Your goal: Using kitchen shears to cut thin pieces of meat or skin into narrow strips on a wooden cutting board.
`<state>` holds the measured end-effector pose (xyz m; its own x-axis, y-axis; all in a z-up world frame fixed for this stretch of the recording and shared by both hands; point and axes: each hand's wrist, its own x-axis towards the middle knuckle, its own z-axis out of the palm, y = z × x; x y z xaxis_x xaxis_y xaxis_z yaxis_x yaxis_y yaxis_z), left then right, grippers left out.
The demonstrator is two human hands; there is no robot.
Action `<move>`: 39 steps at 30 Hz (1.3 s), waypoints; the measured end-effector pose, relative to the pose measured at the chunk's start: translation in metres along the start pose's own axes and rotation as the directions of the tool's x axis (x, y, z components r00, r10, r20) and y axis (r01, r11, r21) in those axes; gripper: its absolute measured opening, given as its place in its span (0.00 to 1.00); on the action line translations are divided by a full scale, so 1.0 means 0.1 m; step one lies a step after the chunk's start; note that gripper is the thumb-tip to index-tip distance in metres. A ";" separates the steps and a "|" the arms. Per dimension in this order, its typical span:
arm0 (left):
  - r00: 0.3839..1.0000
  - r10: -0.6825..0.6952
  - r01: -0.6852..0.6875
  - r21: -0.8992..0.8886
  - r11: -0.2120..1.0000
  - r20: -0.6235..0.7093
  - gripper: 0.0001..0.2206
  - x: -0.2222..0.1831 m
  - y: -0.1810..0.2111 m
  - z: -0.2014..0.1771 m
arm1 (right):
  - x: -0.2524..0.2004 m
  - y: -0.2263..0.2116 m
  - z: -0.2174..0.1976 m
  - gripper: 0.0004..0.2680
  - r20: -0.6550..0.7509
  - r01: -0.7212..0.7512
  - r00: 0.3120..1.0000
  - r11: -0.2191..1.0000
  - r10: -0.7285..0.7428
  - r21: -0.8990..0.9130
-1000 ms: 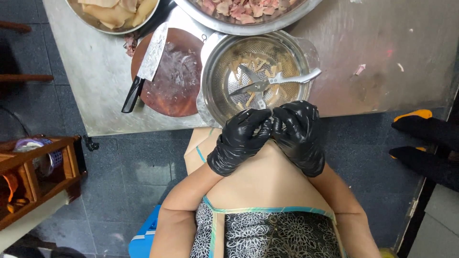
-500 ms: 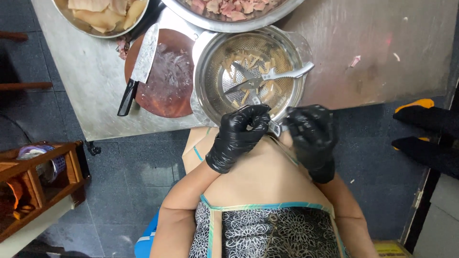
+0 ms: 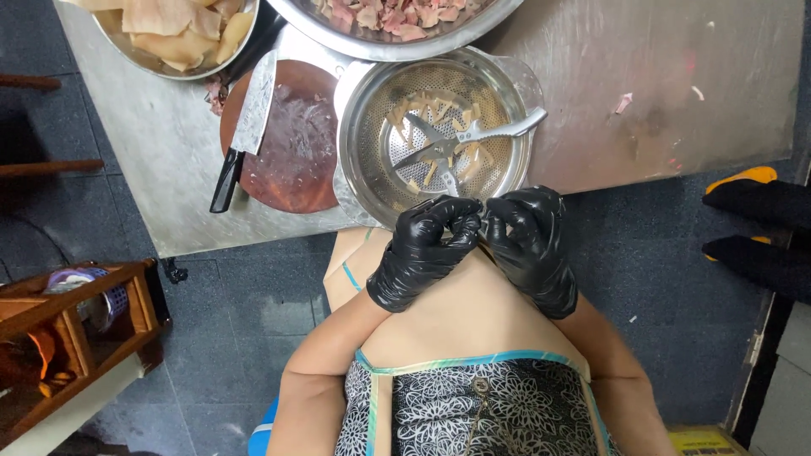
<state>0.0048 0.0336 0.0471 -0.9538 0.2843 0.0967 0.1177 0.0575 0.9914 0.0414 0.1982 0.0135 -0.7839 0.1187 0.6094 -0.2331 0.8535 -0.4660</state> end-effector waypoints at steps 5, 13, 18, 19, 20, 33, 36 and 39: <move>0.998 -0.055 0.056 -0.064 0.996 0.021 0.06 -0.02 -0.05 -0.01 | 0.03 -0.01 0.06 0.06 -0.002 -0.004 1.000 1.000 0.004 0.001; 0.995 -0.003 0.009 0.061 0.998 -0.101 0.06 0.02 -0.05 -0.01 | -0.06 0.12 -0.12 0.06 0.004 -0.003 1.000 1.000 0.003 0.010; 0.988 0.062 -0.040 0.162 0.986 -0.138 0.06 0.01 -0.06 0.11 | -0.12 0.00 -0.10 0.06 -0.002 -0.017 1.000 1.000 0.017 0.001; 0.991 0.045 -0.029 0.122 0.992 -0.130 0.06 0.03 0.01 0.11 | -0.11 -0.01 -0.09 0.06 -0.005 -0.020 1.000 1.000 0.020 0.000; 0.992 0.027 -0.017 0.082 0.996 -0.122 0.06 0.05 0.08 0.11 | -0.11 -0.03 -0.07 0.06 -0.007 -0.021 1.000 1.000 0.021 0.000; 0.992 0.112 -0.109 0.056 0.992 -0.063 0.06 0.02 0.03 0.08 | -0.13 0.02 -0.10 0.05 -0.016 -0.028 0.999 1.000 0.028 0.003; 0.995 0.090 -0.088 0.042 0.995 -0.044 0.06 0.01 0.05 0.06 | -0.12 0.02 -0.08 0.05 -0.013 -0.027 1.000 1.000 0.027 0.004; 0.995 0.095 -0.094 0.028 0.995 -0.037 0.06 0.00 0.08 0.05 | -0.11 0.02 -0.05 0.05 -0.010 -0.028 1.000 1.000 0.028 0.005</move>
<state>0.0076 0.0389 0.0547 -0.9478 0.2528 0.1941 0.2149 0.0570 0.9750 0.0522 0.2018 0.0095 -0.7842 0.1475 0.6027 -0.2140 0.8474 -0.4859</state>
